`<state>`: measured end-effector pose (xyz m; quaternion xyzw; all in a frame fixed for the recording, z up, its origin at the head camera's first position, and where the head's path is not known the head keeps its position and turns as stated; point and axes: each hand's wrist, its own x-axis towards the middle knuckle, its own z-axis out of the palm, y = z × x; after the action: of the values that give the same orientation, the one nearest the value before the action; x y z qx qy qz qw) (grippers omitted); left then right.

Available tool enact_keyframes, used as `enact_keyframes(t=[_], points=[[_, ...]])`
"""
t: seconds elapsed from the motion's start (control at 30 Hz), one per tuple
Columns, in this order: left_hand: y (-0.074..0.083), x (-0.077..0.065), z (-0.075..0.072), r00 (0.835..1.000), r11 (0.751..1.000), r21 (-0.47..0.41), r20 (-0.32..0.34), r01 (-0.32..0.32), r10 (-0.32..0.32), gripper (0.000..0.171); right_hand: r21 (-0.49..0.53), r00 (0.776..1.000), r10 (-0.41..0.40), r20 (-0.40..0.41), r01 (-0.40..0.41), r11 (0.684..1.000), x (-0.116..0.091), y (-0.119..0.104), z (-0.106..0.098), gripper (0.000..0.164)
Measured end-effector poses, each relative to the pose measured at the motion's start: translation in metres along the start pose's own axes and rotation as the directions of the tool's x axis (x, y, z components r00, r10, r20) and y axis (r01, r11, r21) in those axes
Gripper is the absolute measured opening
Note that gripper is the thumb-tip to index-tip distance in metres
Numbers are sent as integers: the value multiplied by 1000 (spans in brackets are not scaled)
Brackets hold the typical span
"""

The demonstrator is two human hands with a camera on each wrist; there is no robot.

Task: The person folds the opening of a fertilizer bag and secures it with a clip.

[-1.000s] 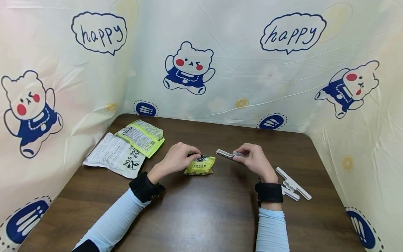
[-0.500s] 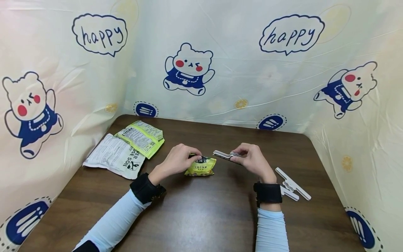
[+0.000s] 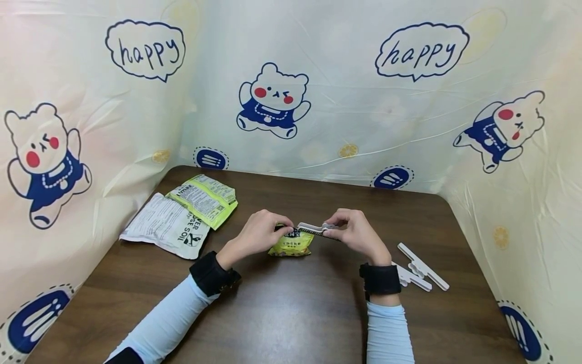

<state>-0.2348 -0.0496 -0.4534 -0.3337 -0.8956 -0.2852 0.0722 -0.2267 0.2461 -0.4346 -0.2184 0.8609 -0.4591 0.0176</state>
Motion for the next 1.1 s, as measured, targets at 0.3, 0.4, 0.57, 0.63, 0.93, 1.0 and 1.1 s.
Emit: enact_keyframes(t=[0.3, 0.4, 0.57, 0.63, 0.93, 1.0, 1.1], points=[[0, 0, -1, 1000, 1000, -10, -1, -2, 2, 12, 17, 1000, -19, 12, 18, 1000, 3, -4, 6, 15], [-1, 1, -2, 1000, 999, -44, 9, 0, 1, 12, 15, 1000, -8, 10, 8, 1000, 4, -5, 6, 15], [-3, 1, -3, 1000, 994, -111, 19, -3, 5, 12, 20, 1000, -6, 14, 6, 1000, 4, -4, 7, 13], [-4, 1, -3, 1000, 991, -133, 14, -1, 3, 13, 19, 1000, -11, 14, 11, 1000, 4, -4, 8, 13], [-6, 1, -5, 1000, 987, -161, 1, 6, -6, 13, -66, 999, -49, -4, 49, 997, 6, -6, 10, 17], [-6, 1, -6, 1000, 986, -168, 3, 13, -12, 11, -84, 999, -48, -2, 48, 995, 6, -5, 10, 19], [-7, 1, -8, 1000, 984, -178, 17, 19, -16, 9, -91, 999, -34, 4, 34, 995, 6, -5, 10, 24]])
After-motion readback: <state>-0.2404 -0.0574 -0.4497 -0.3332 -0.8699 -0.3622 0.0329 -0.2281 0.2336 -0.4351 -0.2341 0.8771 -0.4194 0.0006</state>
